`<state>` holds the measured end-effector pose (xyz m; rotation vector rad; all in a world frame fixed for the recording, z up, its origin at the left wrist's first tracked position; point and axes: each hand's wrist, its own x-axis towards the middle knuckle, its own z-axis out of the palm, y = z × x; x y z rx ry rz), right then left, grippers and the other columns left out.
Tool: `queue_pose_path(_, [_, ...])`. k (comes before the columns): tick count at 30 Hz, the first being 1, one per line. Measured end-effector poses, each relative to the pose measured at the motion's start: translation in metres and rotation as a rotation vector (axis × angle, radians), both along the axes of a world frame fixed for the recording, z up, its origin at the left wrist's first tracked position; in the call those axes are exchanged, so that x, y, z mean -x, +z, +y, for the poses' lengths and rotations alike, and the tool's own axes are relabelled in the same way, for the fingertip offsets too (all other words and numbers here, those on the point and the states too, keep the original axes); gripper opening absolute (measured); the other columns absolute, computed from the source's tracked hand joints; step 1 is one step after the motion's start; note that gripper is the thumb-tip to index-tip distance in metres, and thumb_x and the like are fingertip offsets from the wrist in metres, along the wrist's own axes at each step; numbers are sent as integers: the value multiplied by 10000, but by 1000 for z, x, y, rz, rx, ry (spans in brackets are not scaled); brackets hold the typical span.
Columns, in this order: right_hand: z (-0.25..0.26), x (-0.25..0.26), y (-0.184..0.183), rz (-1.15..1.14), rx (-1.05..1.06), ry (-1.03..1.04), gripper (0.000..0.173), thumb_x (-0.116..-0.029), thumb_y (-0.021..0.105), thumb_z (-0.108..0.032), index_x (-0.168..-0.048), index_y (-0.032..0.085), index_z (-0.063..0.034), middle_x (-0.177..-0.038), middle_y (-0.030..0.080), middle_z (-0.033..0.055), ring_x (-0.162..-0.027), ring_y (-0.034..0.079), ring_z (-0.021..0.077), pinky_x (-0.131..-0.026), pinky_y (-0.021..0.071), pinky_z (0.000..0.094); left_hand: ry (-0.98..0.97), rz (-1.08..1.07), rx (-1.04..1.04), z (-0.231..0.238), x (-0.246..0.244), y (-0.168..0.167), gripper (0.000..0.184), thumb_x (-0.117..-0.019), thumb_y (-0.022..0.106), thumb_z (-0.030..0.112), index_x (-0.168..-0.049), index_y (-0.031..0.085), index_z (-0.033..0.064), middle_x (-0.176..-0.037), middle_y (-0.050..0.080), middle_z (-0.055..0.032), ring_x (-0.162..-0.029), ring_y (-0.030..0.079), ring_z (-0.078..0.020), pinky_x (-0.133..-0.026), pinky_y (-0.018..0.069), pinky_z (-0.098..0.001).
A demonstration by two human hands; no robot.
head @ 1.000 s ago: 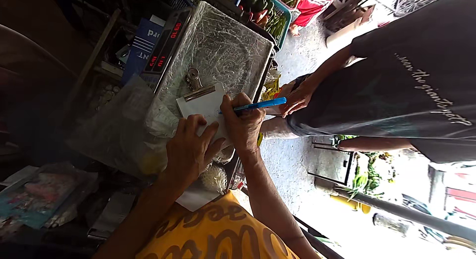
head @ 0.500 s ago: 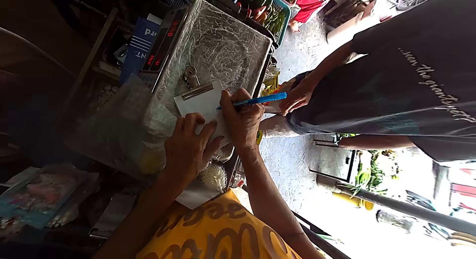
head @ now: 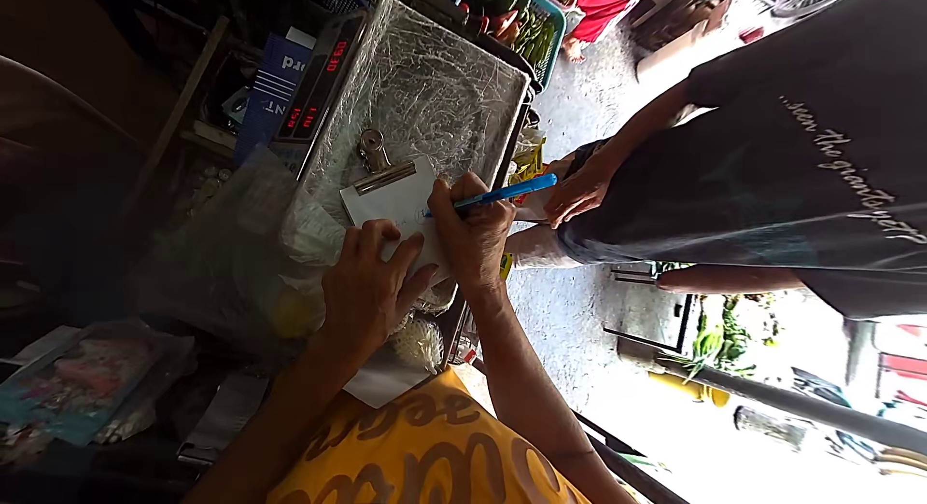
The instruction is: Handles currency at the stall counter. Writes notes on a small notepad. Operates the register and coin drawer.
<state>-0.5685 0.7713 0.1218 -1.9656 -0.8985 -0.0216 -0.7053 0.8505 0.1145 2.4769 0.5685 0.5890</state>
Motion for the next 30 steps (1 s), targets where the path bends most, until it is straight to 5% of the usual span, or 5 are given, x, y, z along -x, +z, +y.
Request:
queue_pose_path(7, [-2,2,13,246,-61,51,333,-1020,614,-216,-738,469,-113,-515,389,-10,-364,333,44,-342,296,180,-2,2,3,0,0,0,407,-943,647,533,-1202,766,242,-1150,610,-96,-943,582,-241,-619,447,-315])
queue_pose_path(30, [0,2,3,8,34,-32,386,-1036,589,-194,-689,440,-117,-500,362,-6,-365,291,65,-342,235,211,-17,19,-4,1,0,1,401,-947,646,524,-1202,761,237,-1136,603,-86,-947,569,-241,-641,444,-321])
